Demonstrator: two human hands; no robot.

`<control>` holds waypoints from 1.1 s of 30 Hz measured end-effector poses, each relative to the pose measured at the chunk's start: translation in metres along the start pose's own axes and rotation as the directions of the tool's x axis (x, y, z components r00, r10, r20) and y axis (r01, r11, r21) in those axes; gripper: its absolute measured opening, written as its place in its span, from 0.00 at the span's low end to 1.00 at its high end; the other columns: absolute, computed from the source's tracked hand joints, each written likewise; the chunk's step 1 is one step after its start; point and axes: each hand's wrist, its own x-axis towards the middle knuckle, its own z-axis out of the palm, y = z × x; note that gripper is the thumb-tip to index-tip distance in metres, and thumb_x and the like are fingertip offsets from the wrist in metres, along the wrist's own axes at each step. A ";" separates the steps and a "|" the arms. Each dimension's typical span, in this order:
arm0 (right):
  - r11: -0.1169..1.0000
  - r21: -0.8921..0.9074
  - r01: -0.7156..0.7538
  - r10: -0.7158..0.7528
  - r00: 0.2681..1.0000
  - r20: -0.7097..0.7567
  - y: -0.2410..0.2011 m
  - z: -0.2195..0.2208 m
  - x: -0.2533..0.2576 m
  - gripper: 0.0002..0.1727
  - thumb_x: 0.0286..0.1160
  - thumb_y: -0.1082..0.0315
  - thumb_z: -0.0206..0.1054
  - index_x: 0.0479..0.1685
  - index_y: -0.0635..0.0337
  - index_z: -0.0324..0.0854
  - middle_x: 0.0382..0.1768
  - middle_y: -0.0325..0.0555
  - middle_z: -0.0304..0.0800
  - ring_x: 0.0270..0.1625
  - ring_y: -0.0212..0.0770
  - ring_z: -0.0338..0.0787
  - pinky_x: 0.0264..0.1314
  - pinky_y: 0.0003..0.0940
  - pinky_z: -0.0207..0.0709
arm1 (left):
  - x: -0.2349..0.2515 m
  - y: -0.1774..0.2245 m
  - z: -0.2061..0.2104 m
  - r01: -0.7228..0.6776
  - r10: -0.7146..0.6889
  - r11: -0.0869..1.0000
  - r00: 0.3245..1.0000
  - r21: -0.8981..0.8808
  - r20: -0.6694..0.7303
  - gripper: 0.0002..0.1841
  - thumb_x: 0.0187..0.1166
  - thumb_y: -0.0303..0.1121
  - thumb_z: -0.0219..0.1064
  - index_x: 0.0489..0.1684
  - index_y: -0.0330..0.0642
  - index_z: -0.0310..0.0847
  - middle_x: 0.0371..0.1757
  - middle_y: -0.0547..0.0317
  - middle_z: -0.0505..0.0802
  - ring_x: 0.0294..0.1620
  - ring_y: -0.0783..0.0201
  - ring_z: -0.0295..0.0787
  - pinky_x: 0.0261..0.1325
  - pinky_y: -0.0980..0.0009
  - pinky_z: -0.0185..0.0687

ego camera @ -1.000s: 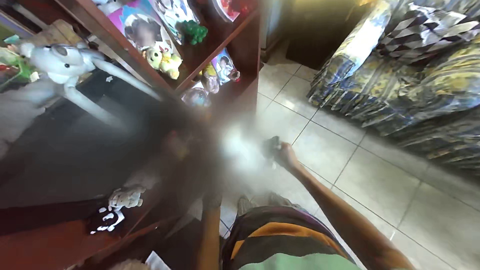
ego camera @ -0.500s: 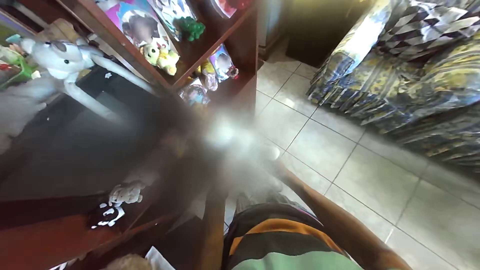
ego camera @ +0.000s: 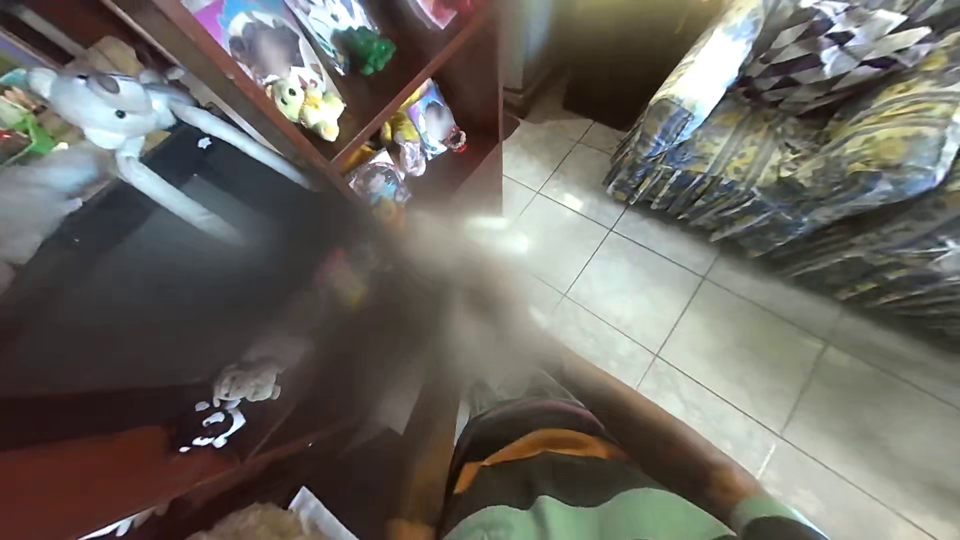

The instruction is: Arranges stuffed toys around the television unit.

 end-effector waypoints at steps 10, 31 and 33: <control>0.467 0.528 -0.709 0.654 0.679 0.334 0.024 -0.037 -0.022 0.12 0.84 0.63 0.54 0.44 0.62 0.77 0.22 0.34 0.86 0.23 0.30 0.87 0.34 0.32 0.88 | 0.002 0.008 -0.024 0.024 -0.011 0.995 0.991 -0.095 0.135 0.22 0.95 0.45 0.47 0.81 0.45 0.63 0.68 0.57 0.83 0.64 0.67 0.82 0.65 0.70 0.81; 0.542 -0.161 -0.825 0.700 0.337 0.630 0.060 -0.062 -0.138 0.17 0.78 0.67 0.69 0.58 0.72 0.84 0.45 0.58 0.92 0.43 0.46 0.91 0.57 0.50 0.83 | 0.086 0.009 -0.081 -0.305 0.290 0.930 0.952 -0.203 -0.101 0.17 0.95 0.42 0.48 0.75 0.48 0.67 0.58 0.55 0.87 0.56 0.60 0.89 0.55 0.59 0.90; 0.514 -0.053 -0.856 0.753 0.421 0.505 0.059 -0.082 -0.129 0.14 0.80 0.67 0.67 0.53 0.71 0.84 0.37 0.51 0.92 0.31 0.38 0.89 0.42 0.43 0.86 | 0.083 0.018 -0.091 -0.341 0.342 0.929 0.940 -0.141 -0.017 0.15 0.95 0.41 0.48 0.70 0.47 0.70 0.54 0.56 0.89 0.53 0.61 0.91 0.52 0.59 0.92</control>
